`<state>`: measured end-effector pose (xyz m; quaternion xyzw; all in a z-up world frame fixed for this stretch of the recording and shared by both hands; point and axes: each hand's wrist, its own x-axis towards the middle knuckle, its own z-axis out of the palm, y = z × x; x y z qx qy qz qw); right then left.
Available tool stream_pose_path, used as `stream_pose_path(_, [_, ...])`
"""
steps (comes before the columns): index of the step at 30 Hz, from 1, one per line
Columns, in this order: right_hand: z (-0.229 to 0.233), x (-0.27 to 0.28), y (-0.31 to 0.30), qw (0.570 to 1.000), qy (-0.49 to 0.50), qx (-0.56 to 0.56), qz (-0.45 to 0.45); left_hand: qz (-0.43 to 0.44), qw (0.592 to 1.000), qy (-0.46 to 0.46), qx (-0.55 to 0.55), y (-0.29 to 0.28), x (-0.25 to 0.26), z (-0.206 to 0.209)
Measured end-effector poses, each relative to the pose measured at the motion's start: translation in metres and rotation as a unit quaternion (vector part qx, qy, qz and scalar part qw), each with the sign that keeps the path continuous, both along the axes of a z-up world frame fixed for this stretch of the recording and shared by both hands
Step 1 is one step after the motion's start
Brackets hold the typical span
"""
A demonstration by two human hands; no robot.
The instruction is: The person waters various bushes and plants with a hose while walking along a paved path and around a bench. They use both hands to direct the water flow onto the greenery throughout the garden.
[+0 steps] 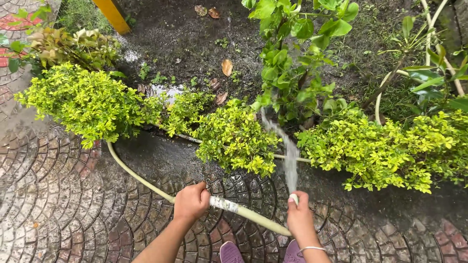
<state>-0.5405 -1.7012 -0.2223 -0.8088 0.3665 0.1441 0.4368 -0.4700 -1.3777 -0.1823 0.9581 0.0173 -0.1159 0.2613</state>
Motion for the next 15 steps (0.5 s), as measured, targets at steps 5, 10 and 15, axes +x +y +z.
stream_pose_path(5, [-0.015, 0.006, 0.012, 0.981, 0.061, 0.044, 0.179, 0.014, 1.0, 0.012, 0.014, 0.021, -0.003, 0.0])
stream_pose_path(10, [0.011, 0.026, 0.032, 0.984, 0.009, 0.08, 0.157, 0.042, 0.999, 0.01, 0.008, 0.042, -0.005, 0.001])
stream_pose_path(15, [0.016, 0.033, 0.04, 0.993, -0.083, 0.087, -0.018, 0.069, 0.997, -0.017, 0.007, 0.046, 0.005, -0.001])
